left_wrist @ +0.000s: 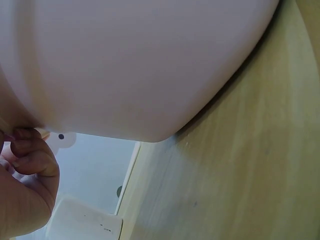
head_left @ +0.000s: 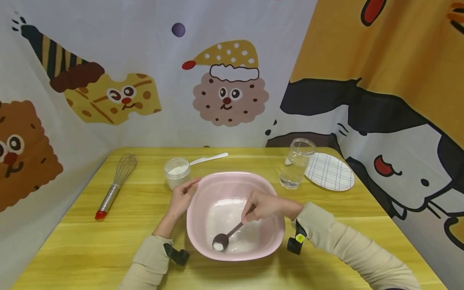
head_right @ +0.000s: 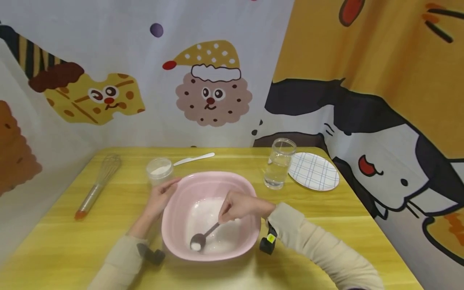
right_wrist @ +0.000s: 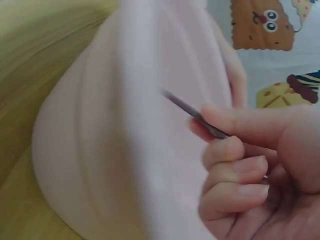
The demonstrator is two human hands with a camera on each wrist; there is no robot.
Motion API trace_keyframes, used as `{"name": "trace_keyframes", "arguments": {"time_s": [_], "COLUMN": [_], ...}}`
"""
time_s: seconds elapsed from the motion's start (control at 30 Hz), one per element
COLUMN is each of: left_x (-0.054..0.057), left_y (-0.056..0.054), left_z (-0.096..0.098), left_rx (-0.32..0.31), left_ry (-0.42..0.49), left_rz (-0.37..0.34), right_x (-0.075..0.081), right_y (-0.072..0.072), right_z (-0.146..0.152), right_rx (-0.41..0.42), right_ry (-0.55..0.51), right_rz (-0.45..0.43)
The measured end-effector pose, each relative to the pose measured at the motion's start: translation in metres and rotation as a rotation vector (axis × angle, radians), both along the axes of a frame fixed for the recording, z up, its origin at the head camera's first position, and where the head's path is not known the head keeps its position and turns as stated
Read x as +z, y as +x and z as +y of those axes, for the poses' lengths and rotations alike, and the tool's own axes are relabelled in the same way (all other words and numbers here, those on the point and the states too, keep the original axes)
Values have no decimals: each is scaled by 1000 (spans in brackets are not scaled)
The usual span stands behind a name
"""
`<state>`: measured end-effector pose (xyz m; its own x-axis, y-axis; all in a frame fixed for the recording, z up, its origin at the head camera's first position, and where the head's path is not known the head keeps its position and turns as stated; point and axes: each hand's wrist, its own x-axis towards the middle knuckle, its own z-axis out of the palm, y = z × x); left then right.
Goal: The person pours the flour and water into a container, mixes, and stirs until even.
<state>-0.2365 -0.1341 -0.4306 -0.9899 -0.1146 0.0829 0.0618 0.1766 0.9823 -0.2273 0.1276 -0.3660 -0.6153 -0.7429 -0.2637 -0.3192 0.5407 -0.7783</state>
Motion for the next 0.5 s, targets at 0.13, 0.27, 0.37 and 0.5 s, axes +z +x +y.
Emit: {"name": "trace_keyframes", "arguments": {"time_s": [0.13,0.27,0.37,0.5], "left_x": [2,2,2,1], "left_y": [-1,0,2,1], "left_z": [-1,0,1,0], "left_rx": [-2,-13,-20,-14], "left_ry": [-9,-1,15,16], "left_rz": [13,4,-4,6], "right_x": [15,23,23,16], "right_y": [0,-6,-12,-18], "right_z": [14,36,47,42], "right_rx": [28,-49,-138,-220], "right_ry": [51,106,133,115], "right_rz": [31,191,334,476]}}
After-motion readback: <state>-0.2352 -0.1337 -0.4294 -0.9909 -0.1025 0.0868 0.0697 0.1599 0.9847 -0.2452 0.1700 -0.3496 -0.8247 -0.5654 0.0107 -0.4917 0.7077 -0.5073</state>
